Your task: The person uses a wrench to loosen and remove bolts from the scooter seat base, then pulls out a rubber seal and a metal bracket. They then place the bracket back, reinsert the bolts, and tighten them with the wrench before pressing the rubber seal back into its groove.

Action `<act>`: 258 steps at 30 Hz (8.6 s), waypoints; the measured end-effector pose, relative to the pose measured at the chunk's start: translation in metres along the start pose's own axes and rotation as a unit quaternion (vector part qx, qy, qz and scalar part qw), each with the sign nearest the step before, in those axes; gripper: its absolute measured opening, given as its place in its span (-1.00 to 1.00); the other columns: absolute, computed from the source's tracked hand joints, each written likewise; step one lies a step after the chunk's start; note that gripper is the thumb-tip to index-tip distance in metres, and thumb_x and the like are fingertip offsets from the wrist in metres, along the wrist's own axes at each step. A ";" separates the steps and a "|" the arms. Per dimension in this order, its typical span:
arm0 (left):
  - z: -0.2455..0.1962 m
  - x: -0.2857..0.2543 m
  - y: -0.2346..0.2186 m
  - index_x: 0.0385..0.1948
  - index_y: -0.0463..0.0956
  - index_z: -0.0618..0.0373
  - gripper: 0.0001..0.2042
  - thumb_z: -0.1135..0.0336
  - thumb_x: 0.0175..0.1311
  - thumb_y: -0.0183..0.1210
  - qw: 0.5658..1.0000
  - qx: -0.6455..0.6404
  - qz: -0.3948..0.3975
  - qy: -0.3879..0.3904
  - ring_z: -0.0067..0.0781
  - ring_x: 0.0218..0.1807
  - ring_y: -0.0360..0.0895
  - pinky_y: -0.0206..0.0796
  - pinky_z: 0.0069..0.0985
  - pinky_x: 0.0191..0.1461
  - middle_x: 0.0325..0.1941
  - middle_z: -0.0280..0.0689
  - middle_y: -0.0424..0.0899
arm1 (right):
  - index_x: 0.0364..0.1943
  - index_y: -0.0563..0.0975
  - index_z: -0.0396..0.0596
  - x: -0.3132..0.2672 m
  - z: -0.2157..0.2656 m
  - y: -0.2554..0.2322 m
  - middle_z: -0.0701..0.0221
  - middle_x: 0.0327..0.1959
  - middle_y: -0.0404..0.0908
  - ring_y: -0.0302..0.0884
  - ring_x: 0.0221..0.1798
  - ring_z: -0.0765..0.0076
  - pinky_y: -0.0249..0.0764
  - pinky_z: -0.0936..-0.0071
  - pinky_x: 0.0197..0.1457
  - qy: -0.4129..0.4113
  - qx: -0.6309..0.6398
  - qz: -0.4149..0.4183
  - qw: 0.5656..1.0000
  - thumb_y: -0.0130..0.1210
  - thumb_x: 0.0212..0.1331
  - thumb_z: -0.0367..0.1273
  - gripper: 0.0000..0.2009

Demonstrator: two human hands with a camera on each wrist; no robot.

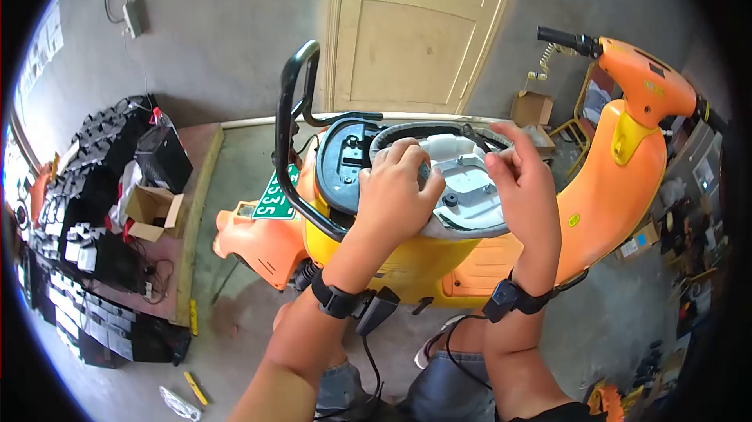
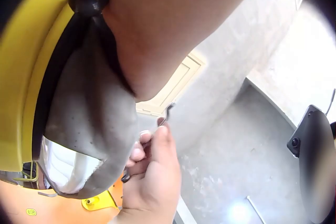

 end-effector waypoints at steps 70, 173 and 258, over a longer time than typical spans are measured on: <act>-0.008 -0.004 -0.002 -0.15 0.58 0.19 -0.80 0.30 0.33 0.30 0.997 -0.016 -0.039 0.070 0.02 0.13 0.59 0.41 -0.14 0.16 0.13 -0.15 0.65 | -0.13 0.76 -0.10 0.008 -0.039 0.026 0.14 -0.27 0.73 0.69 -0.10 -0.13 0.55 0.04 -0.02 -0.150 -0.159 0.246 0.944 0.20 0.25 -0.45 -0.82; -0.011 -0.003 -0.002 -0.18 0.59 0.14 -0.83 0.32 0.29 0.32 0.995 -0.018 -0.033 0.096 -0.07 0.12 0.60 0.34 -0.14 0.12 0.09 -0.24 0.67 | 0.18 0.72 -0.02 -0.045 -0.073 -0.016 0.27 -0.03 0.83 0.75 0.08 0.19 0.39 0.06 0.50 -0.163 -0.065 0.126 0.976 0.62 -0.17 -0.04 -0.27; -0.003 -0.003 -0.002 -0.14 0.59 0.17 -0.79 0.27 0.35 0.33 0.996 -0.017 -0.027 0.085 0.08 0.16 0.60 0.40 -0.09 0.24 0.13 -0.13 0.68 | -0.09 0.78 0.11 0.027 -0.050 0.019 0.32 -0.29 0.77 0.72 -0.04 0.08 0.58 0.16 0.10 -0.346 -0.239 0.240 0.875 0.16 0.16 -0.49 -0.71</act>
Point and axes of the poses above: each hand's wrist, its own x-axis towards the middle knuckle, its own y-axis out of the palm, z = x × y, the point moved 3 cm from there along x, towards the middle knuckle
